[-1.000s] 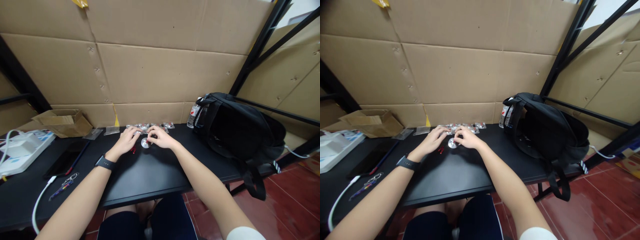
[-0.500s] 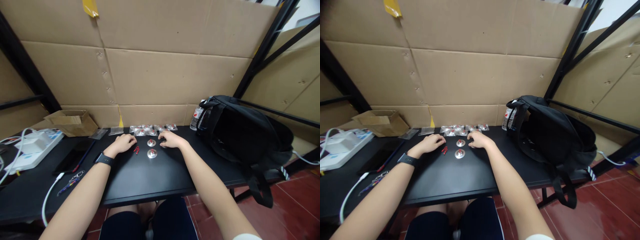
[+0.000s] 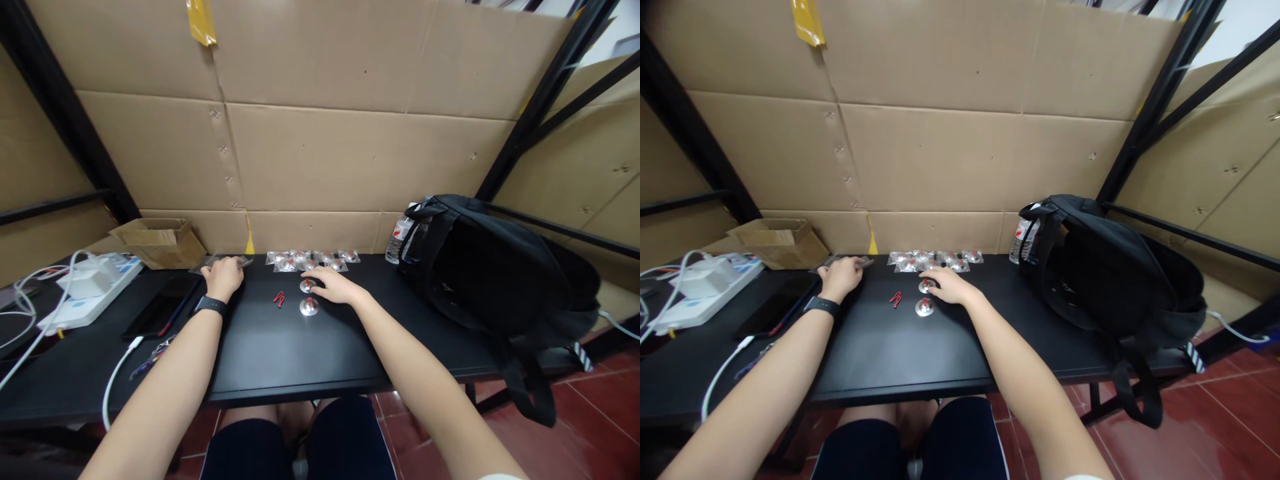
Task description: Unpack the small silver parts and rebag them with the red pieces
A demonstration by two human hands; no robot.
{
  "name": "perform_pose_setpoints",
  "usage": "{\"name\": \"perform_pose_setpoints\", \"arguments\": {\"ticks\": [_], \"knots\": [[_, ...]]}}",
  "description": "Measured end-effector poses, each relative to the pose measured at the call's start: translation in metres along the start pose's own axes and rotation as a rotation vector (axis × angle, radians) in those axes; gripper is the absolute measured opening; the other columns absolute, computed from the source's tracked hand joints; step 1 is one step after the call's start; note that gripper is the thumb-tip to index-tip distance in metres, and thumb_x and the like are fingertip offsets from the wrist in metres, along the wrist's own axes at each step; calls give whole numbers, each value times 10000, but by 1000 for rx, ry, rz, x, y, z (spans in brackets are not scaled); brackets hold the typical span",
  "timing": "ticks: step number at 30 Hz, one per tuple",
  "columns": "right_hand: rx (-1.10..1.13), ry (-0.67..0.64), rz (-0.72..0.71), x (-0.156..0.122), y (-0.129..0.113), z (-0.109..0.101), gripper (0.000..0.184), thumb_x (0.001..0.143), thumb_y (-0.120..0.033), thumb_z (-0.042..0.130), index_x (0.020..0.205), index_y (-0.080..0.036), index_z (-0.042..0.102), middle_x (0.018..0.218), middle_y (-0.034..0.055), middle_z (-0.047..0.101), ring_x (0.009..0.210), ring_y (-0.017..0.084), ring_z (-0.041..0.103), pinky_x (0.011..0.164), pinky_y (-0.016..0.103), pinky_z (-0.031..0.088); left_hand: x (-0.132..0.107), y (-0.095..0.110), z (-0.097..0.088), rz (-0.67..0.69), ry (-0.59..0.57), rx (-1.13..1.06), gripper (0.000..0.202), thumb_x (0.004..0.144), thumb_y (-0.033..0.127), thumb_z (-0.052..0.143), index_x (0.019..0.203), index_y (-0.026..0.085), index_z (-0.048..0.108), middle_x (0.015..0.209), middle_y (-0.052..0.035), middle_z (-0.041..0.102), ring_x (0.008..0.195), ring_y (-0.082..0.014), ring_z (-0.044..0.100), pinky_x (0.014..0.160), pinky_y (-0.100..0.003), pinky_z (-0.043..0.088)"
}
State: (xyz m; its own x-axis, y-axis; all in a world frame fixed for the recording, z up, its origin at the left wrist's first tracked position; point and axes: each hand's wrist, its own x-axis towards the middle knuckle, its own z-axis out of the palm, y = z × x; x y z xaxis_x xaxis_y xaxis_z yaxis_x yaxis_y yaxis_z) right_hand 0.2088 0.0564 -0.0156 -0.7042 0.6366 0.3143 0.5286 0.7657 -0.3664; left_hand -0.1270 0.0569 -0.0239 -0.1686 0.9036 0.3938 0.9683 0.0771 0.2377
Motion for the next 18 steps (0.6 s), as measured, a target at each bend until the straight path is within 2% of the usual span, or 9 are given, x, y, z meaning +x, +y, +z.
{"name": "perform_pose_setpoints", "arguments": {"ticks": [2, 5, 8, 10, 11, 14, 16, 18], "knots": [[-51, 1, 4, 1, -3, 1, 388, 912, -151, 618, 1283, -250, 674, 1252, 102, 682, 1150, 240, 633, 1006, 380, 460, -2, 12, -3, 70, 40, -67, 285, 875, 253, 498, 1072, 228, 703, 1059, -126, 752, 1059, -327, 610, 925, -494, 330], [-119, -9, 13, 3, -9, 1, 282, 921, -147, 596, 1111, -271, 763, 1110, 63, 740, 1055, 234, 677, 912, 328, 488, -13, 45, -6, 223, 76, -154, 280, 905, 298, 511, 1125, 255, 678, 1059, -100, 747, 1085, -309, 589, 945, -461, 309], [-161, 1, 65, 5, -12, 0, 207, 889, -166, 654, 1010, -265, 790, 1050, 53, 765, 1030, 243, 691, 865, 308, 495, -29, 82, -11, 365, 51, -192, 335, 899, 337, 563, 1218, 270, 643, 1182, -107, 703, 1125, -312, 566, 941, -442, 322], [-188, 10, 123, 5, -12, 0, 174, 881, -172, 667, 969, -248, 797, 1020, 64, 773, 1011, 246, 700, 844, 300, 496, -41, 101, -16, 495, 38, -239, 321, 907, 371, 570, 1201, 268, 649, 1215, -106, 678, 1160, -309, 557, 948, -426, 336], [-202, 12, 149, 6, -11, 0, 170, 880, -169, 666, 958, -241, 799, 1006, 70, 776, 999, 245, 704, 834, 296, 496, -46, 109, -20, 591, -14, -273, 291, 912, 382, 572, 1165, 271, 663, 1187, -91, 687, 1139, -292, 575, 948, -411, 346], [-233, 3, 204, 7, -10, 0, 190, 880, -156, 649, 969, -236, 798, 999, 79, 780, 981, 241, 709, 800, 282, 495, -60, 122, -27, 869, -266, -341, 192, 913, 393, 597, 1030, 285, 705, 1021, -29, 730, 982, -229, 646, 919, -360, 373], [-250, -7, 233, 8, -10, -1, 199, 885, -155, 635, 974, -234, 795, 1014, 87, 778, 982, 246, 708, 782, 283, 494, -65, 127, -28, 949, -369, -351, 157, 917, 372, 603, 934, 283, 730, 941, -14, 745, 912, -212, 665, 889, -343, 384], [-270, -19, 266, 8, -11, -2, 187, 891, -166, 629, 961, -230, 790, 1003, 99, 776, 961, 254, 711, 765, 291, 494, -67, 128, -25, 955, -389, -357, 183, 926, 340, 588, 866, 278, 750, 907, -26, 758, 887, -215, 676, 870, -339, 396]]}}
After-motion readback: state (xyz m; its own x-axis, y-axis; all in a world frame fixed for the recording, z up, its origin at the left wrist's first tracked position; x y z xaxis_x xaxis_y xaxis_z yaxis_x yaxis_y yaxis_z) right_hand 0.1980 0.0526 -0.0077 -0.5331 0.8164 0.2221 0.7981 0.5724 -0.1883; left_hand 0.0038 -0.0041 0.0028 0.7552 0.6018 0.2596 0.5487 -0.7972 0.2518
